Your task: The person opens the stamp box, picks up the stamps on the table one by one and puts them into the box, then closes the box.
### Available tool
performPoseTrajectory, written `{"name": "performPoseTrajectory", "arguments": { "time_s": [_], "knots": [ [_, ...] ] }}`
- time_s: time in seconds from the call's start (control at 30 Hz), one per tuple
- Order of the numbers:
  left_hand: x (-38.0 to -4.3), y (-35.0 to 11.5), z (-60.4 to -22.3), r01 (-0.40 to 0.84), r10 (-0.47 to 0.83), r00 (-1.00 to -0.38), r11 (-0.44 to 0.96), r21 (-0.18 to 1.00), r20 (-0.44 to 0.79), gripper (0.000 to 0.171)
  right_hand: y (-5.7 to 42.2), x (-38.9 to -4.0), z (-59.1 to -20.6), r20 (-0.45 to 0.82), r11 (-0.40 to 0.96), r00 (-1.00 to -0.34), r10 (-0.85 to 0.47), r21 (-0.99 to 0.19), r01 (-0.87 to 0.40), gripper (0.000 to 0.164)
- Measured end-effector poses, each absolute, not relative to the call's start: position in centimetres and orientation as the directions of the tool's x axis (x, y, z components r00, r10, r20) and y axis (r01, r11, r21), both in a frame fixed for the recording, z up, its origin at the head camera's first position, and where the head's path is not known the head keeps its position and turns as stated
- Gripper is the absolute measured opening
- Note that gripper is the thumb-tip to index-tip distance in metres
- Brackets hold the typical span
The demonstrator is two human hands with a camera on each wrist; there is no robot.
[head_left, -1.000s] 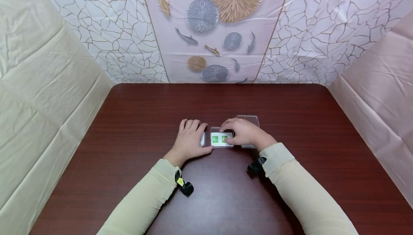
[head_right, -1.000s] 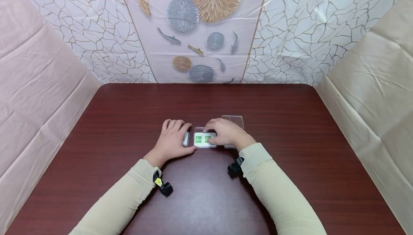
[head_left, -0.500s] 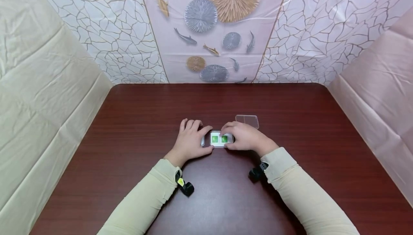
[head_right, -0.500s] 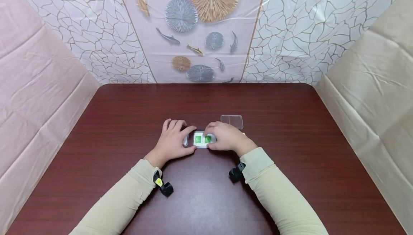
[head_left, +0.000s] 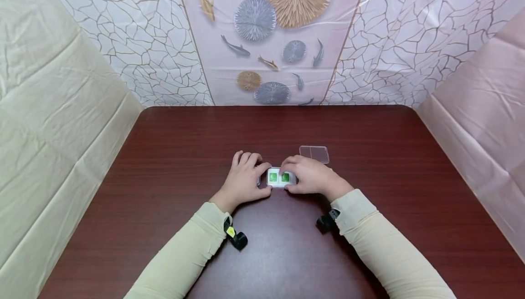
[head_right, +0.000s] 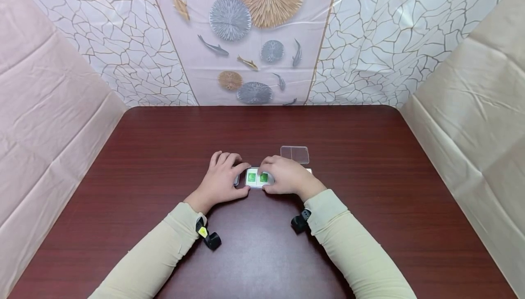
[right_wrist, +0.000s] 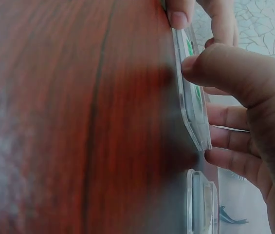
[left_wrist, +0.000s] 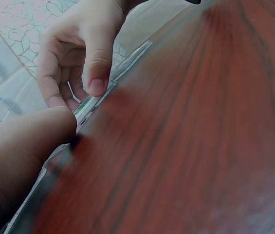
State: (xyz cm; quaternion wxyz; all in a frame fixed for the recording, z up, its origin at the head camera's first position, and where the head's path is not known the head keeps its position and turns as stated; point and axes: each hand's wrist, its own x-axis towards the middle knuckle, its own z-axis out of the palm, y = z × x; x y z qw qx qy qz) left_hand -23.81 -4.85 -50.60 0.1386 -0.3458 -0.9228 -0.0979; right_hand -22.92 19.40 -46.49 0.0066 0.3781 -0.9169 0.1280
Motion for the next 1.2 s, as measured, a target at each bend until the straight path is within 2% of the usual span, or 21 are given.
{"name": "performPoseTrajectory", "arguments": {
  "time_s": [0.57,0.87,1.03,1.2],
  "knots": [
    [-23.74,-4.64,-50.51,0.681,0.633,-0.703,0.73,0.051,0.324,0.052,18.99,-22.85,-46.49,0.092,0.679,-0.71,-0.699,-0.227,-0.698,0.025],
    [-23.61,-4.84,-50.58,0.682,0.633,-0.703,0.73,0.053,0.323,0.051,19.23,-22.96,-46.69,0.076,0.677,-0.735,-0.674,-0.336,-0.655,0.027],
    [-23.52,-4.96,-50.18,0.666,0.619,-0.726,0.741,0.084,0.299,0.048,18.74,-22.76,-46.39,0.061,0.699,-0.75,-0.659,-0.318,-0.64,0.028],
    [-23.46,-4.93,-49.81,0.661,0.618,-0.735,0.745,0.093,0.279,0.05,18.49,-22.27,-46.0,0.037,0.743,-0.772,-0.634,-0.246,-0.622,0.029]
  ]
}}
